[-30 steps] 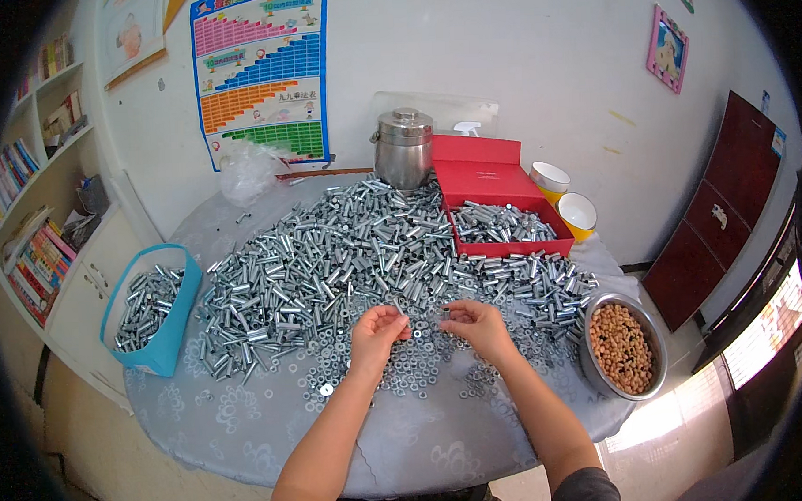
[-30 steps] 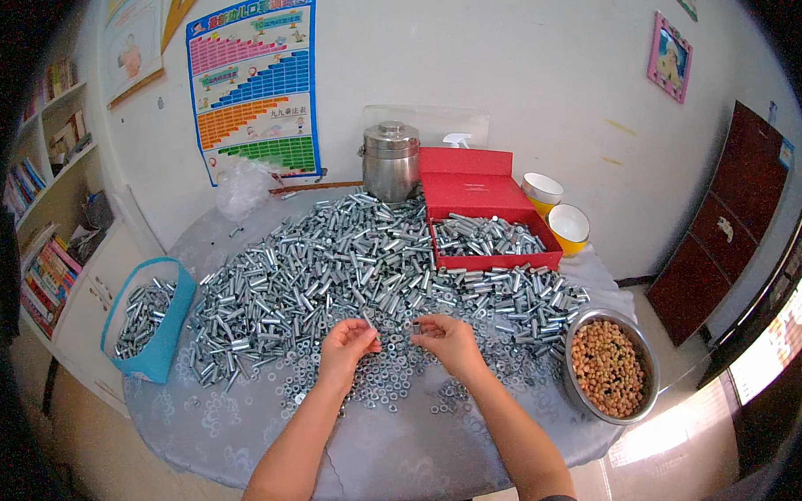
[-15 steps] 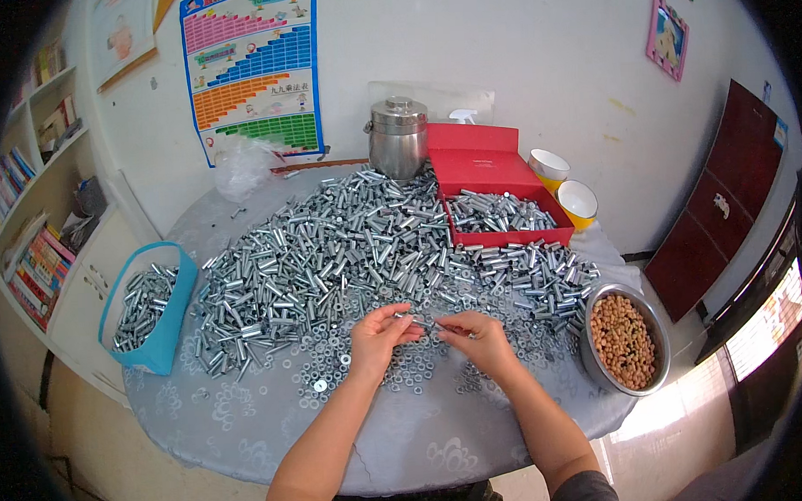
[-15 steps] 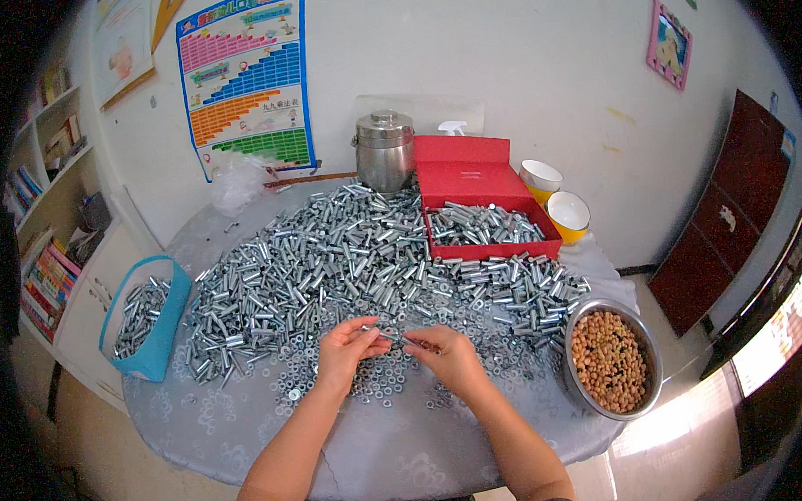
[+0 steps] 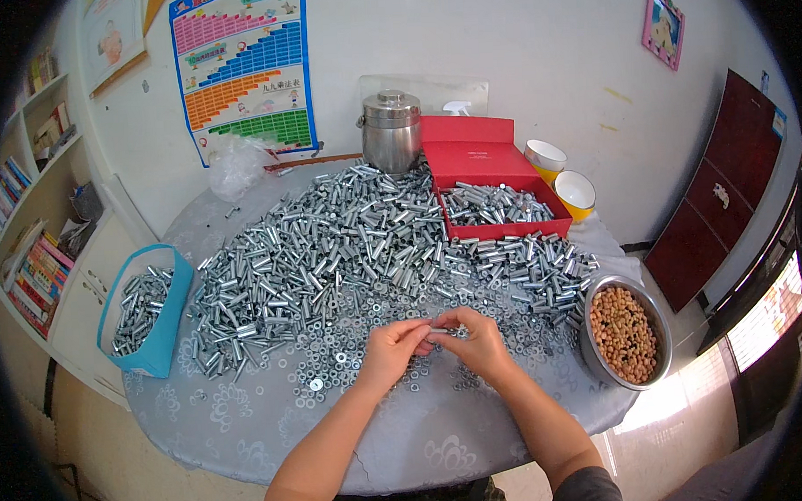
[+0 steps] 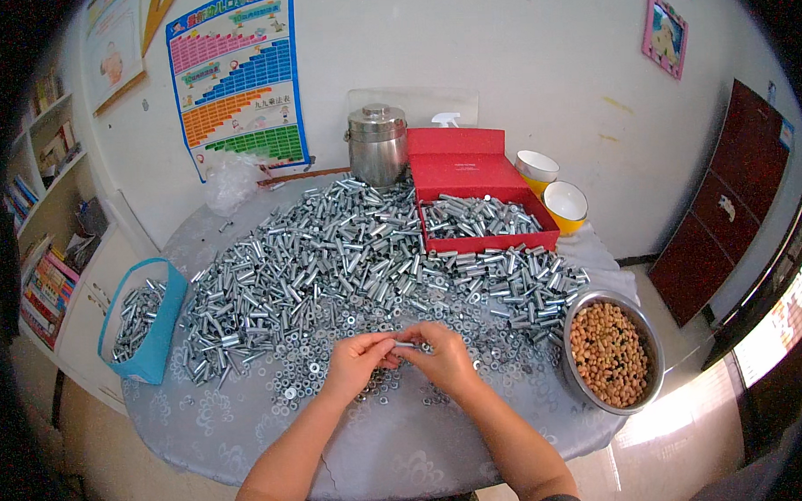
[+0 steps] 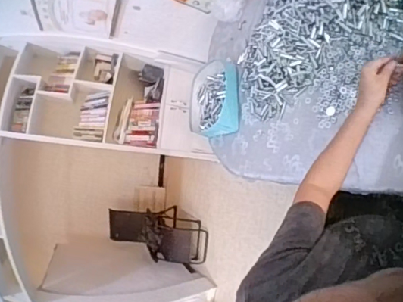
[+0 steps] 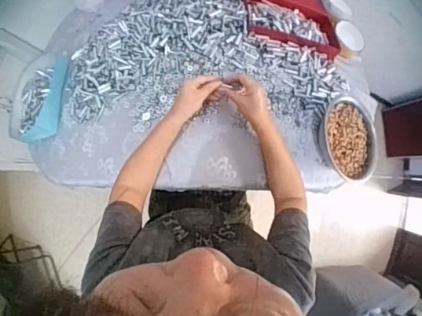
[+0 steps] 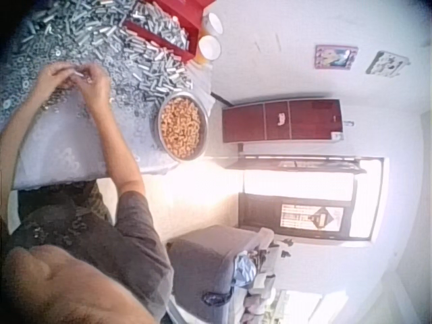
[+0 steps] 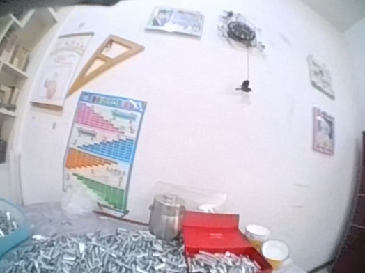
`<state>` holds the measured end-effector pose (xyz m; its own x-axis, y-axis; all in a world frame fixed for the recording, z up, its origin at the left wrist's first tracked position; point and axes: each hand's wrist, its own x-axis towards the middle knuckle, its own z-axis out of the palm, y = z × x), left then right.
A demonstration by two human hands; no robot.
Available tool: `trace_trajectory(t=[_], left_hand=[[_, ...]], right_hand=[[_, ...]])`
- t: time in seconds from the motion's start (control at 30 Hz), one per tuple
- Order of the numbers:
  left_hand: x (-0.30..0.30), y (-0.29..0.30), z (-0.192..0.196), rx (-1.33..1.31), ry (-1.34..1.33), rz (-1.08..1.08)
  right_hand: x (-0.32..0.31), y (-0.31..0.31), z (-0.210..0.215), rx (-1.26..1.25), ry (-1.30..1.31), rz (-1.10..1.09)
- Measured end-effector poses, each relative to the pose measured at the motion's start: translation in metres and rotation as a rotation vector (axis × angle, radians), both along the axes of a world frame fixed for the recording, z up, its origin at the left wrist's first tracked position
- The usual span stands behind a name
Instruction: The person repeatedly picks up metal bolts and washers from a large pile on a table, threads the washers onto the bolts, and places the assembled units into a red box. The task involves continuous manual handling of small hardware components.
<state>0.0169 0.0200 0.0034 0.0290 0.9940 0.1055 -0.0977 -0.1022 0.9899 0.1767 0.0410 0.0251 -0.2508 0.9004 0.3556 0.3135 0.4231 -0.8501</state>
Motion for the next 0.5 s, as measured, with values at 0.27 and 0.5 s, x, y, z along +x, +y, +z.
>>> trace_trajectory(t=[0.27, 0.5], left_hand=[[-0.017, 0.010, 0.002, -0.097, -0.282, 0.213], [-0.015, 0.007, 0.003, -0.101, -0.258, 0.175]], right_hand=[[0.018, 0.021, -0.014, 0.382, -0.282, 0.066], [-0.001, 0.011, -0.011, 0.445, -0.531, 0.201]])
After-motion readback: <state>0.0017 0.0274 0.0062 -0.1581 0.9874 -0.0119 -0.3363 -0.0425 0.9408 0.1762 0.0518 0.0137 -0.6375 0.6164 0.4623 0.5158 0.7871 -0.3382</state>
